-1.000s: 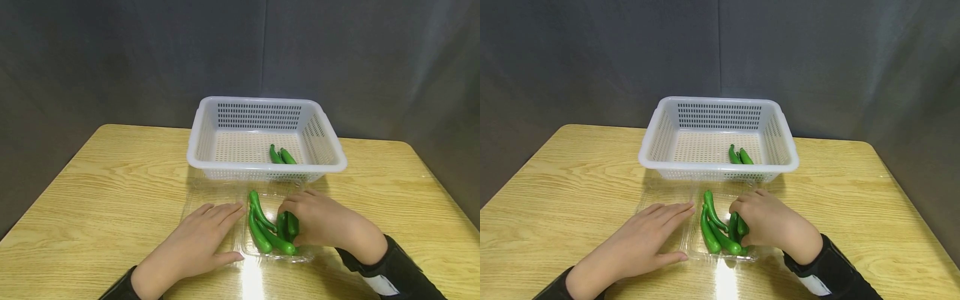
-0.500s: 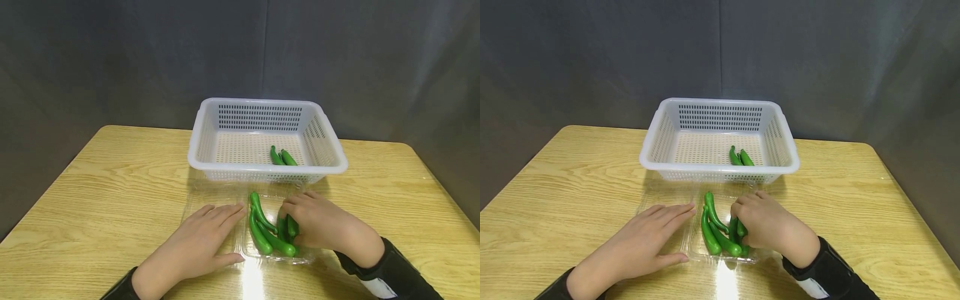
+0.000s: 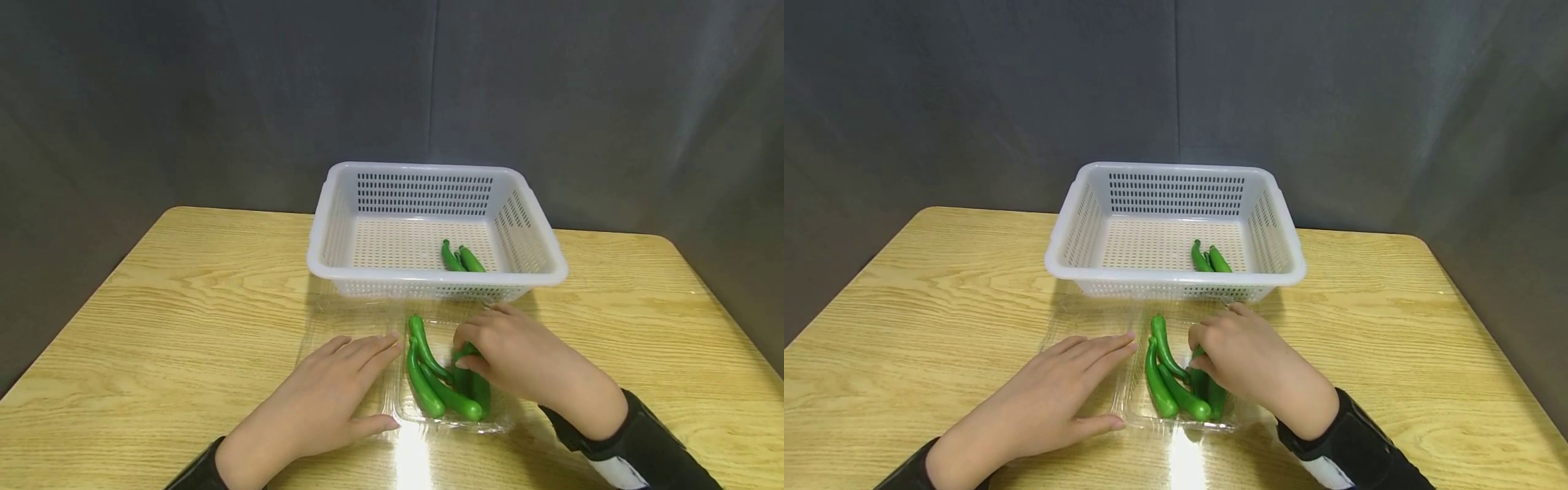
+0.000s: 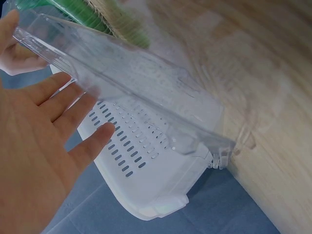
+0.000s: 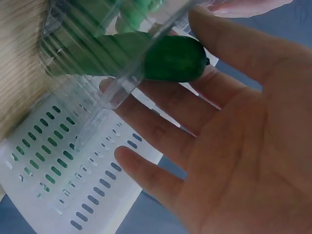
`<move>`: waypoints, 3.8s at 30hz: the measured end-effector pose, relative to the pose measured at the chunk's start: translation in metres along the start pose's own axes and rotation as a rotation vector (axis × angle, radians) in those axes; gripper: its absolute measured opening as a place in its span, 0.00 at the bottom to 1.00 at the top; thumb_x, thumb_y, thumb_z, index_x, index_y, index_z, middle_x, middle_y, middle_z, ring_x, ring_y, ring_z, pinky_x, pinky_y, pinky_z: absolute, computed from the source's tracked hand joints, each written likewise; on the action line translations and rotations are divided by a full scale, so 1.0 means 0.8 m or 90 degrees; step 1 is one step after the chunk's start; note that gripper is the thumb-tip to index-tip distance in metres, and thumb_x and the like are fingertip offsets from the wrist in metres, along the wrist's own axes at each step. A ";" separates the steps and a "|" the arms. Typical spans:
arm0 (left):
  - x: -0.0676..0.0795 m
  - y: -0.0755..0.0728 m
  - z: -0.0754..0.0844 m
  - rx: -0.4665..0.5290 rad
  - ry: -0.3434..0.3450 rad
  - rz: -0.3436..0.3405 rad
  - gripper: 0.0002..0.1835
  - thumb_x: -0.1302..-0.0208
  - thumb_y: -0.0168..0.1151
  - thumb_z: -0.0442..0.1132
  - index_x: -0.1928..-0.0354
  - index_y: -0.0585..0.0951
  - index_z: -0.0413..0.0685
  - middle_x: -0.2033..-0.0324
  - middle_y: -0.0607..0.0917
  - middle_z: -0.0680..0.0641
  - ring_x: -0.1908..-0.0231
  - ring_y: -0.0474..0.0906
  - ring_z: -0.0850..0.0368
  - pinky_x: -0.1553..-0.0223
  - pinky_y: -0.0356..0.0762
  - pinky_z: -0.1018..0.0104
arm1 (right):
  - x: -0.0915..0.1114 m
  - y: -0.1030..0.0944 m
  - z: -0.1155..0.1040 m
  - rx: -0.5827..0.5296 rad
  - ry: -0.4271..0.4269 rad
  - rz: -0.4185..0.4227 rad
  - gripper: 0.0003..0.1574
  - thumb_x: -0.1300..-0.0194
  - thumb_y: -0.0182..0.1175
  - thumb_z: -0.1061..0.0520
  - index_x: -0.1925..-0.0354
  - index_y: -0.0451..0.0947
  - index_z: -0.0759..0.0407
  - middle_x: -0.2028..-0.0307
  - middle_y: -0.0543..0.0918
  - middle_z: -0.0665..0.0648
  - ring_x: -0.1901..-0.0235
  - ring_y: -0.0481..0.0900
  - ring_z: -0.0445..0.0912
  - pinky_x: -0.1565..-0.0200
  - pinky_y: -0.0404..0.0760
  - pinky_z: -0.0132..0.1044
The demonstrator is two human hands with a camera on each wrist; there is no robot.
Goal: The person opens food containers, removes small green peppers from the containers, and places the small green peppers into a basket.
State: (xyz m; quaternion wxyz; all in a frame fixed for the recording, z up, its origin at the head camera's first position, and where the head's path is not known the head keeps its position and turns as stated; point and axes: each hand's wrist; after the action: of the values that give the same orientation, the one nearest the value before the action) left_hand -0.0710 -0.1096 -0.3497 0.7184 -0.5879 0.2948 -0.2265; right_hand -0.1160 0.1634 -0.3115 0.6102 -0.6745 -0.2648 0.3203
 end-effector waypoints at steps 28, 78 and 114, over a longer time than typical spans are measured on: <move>0.000 0.001 0.000 0.003 -0.001 -0.001 0.45 0.38 0.58 0.68 0.26 0.64 0.48 0.30 0.68 0.50 0.33 0.67 0.55 0.33 0.64 0.52 | -0.004 0.013 -0.001 0.135 0.052 0.033 0.16 0.55 0.72 0.73 0.72 0.81 0.55 0.69 0.85 0.52 0.63 0.82 0.50 0.55 0.79 0.50; 0.000 0.001 0.000 -0.001 -0.002 -0.004 0.45 0.38 0.58 0.68 0.26 0.64 0.48 0.30 0.68 0.50 0.33 0.67 0.55 0.33 0.64 0.52 | 0.002 -0.036 -0.005 0.096 -0.070 0.284 0.09 0.45 0.70 0.65 0.63 0.83 0.61 0.66 0.85 0.54 0.64 0.83 0.50 0.57 0.82 0.46; 0.000 0.001 0.000 0.003 -0.005 -0.016 0.45 0.37 0.57 0.68 0.26 0.63 0.48 0.29 0.67 0.49 0.33 0.66 0.55 0.33 0.63 0.51 | 0.000 -0.043 0.016 0.032 -0.005 0.418 0.17 0.52 0.75 0.70 0.61 0.84 0.63 0.60 0.85 0.59 0.60 0.83 0.54 0.58 0.82 0.49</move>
State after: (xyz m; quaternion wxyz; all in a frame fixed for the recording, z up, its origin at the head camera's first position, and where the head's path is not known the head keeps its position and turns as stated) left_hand -0.0708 -0.1098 -0.3502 0.7181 -0.5909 0.2837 -0.2338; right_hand -0.1243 0.1755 -0.2777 0.4898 -0.7071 -0.0274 0.5092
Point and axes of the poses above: each hand's wrist, its own x-axis away from the middle knuckle, its own y-axis out of the palm, z = x × y
